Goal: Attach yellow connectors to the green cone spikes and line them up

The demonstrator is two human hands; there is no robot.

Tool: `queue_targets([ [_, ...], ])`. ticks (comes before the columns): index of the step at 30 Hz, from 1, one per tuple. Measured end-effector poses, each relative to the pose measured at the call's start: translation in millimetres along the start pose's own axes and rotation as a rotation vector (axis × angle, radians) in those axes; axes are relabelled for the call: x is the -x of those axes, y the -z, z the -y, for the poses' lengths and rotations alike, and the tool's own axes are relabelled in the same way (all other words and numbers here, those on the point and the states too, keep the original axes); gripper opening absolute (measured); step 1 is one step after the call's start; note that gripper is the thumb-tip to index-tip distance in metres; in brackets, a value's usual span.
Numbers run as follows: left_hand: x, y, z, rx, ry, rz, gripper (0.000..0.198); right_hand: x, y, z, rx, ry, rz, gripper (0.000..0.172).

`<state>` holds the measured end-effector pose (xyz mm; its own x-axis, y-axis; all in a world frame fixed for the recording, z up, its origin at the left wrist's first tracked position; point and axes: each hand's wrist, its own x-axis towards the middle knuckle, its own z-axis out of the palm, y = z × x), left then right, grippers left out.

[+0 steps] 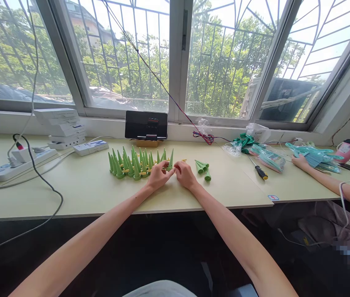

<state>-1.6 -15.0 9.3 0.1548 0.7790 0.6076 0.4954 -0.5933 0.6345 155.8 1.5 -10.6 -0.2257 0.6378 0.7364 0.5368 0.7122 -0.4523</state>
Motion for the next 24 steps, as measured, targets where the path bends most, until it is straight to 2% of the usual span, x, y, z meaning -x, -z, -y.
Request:
queue_targets([
  [4, -1.1, -0.7, 2.2, -0.003, 0.022, -0.010, 0.025, 0.3, 0.8, 2.7, -0.045, 0.018, -0.045, 0.013],
  [13, -0.8, -0.9, 0.8, 0.033, 0.051, 0.063, 0.025, 0.2, -0.7, 5.9, -0.083, 0.059, -0.061, 0.014],
  [18, -1.8, -2.7, 3.4, 0.026, 0.066, 0.072, 0.025, -0.2, 0.3, 9.9, -0.081, 0.039, -0.122, 0.013],
  [24, -2.4, -0.4, -1.9, 0.205, 0.172, 0.132, 0.025, 0.5, 2.4, 18.6, -0.067, 0.019, -0.162, 0.014],
])
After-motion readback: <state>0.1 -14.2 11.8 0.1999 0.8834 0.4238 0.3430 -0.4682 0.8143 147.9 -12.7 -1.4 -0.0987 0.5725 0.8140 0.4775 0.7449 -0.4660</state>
